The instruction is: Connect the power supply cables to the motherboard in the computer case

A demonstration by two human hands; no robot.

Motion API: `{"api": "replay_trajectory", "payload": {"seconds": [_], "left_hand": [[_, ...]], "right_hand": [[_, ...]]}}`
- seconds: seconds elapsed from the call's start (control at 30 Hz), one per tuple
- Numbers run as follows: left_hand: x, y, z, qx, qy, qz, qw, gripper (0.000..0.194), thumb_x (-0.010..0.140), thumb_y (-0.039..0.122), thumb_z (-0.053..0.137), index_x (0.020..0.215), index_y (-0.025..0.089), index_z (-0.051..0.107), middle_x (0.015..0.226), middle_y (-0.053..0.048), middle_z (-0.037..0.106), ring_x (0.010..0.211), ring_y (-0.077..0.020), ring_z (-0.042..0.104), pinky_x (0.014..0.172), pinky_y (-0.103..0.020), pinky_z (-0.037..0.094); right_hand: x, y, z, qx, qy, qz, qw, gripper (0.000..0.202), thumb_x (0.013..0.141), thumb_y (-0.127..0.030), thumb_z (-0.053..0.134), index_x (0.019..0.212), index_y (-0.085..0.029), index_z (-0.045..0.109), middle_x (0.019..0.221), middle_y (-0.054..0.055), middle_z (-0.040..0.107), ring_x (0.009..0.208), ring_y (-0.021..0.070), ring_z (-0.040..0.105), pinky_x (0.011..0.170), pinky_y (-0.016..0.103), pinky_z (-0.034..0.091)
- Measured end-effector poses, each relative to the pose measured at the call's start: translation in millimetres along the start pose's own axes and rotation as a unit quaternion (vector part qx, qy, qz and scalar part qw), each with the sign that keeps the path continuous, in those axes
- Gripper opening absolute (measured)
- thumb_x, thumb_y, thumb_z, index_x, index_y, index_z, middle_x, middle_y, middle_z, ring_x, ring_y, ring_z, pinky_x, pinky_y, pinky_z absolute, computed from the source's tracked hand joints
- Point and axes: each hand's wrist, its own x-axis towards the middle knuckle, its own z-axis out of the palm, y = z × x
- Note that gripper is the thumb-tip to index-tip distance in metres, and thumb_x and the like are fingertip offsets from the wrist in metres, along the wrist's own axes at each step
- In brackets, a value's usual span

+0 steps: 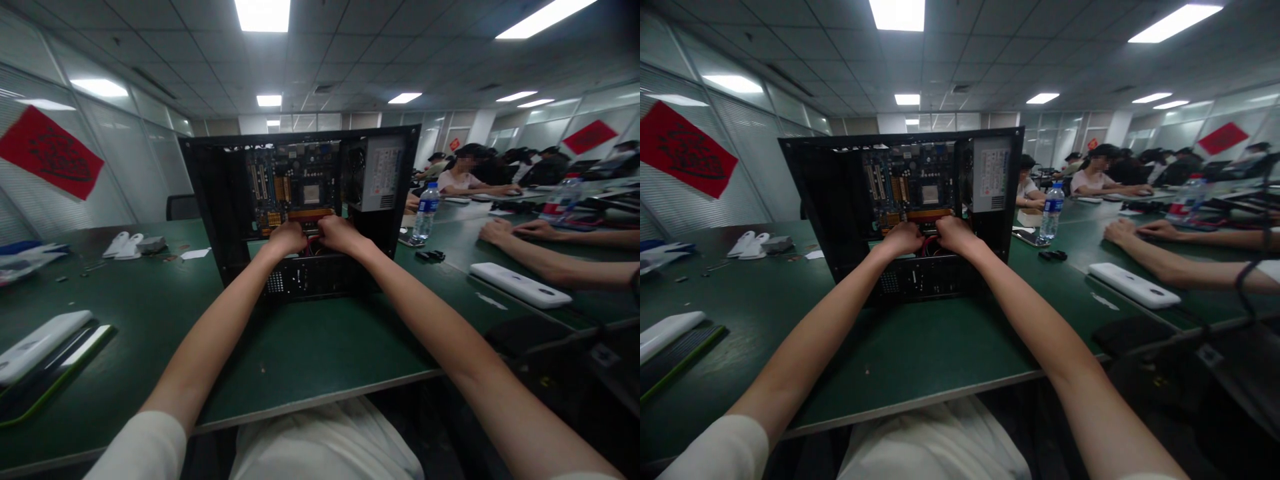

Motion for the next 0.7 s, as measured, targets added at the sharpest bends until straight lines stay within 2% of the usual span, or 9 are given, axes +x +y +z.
{"api": "replay_trajectory", "payload": {"seconds": [0.37,0.5,0.7], "left_hand": [[1.0,-2.6,0.2,-0.008,-0.023,0.022,0.999,0.036,0.095,0.035,0.058,0.112,0.012,0.079,0.107,-0.019,0.08,0.103,-0.0293,0.076,0.084,-0.03,0.055],[-1.1,-0.7,-0.3,-0.015,-0.023,0.024,0.999,0.037,0.095,0.036,0.058,0.112,0.011,0.08,0.106,-0.02,0.08,0.101,-0.0301,0.076,0.085,-0.031,0.056],[-2.8,1.1,-1.9,0.007,0.002,0.006,1.0,0.039,0.092,0.036,0.06,0.116,0.011,0.078,0.116,-0.022,0.078,0.11,-0.033,0.074,0.091,-0.035,0.057]], "right_hand": [[-1.8,-2.7,-1.4,-0.019,-0.004,0.011,1.0,0.023,0.09,-0.019,0.064,0.108,-0.011,0.076,0.118,0.02,0.075,0.107,0.0343,0.073,0.082,0.036,0.056],[-3.0,-4.0,-3.5,-0.022,-0.008,0.013,1.0,0.024,0.091,-0.021,0.064,0.108,-0.012,0.077,0.118,0.02,0.075,0.108,0.0348,0.073,0.083,0.036,0.056],[-3.7,-4.0,-3.8,-0.012,-0.001,0.008,1.0,0.025,0.09,-0.018,0.064,0.11,-0.011,0.076,0.119,0.019,0.075,0.109,0.034,0.072,0.084,0.034,0.055]]}}
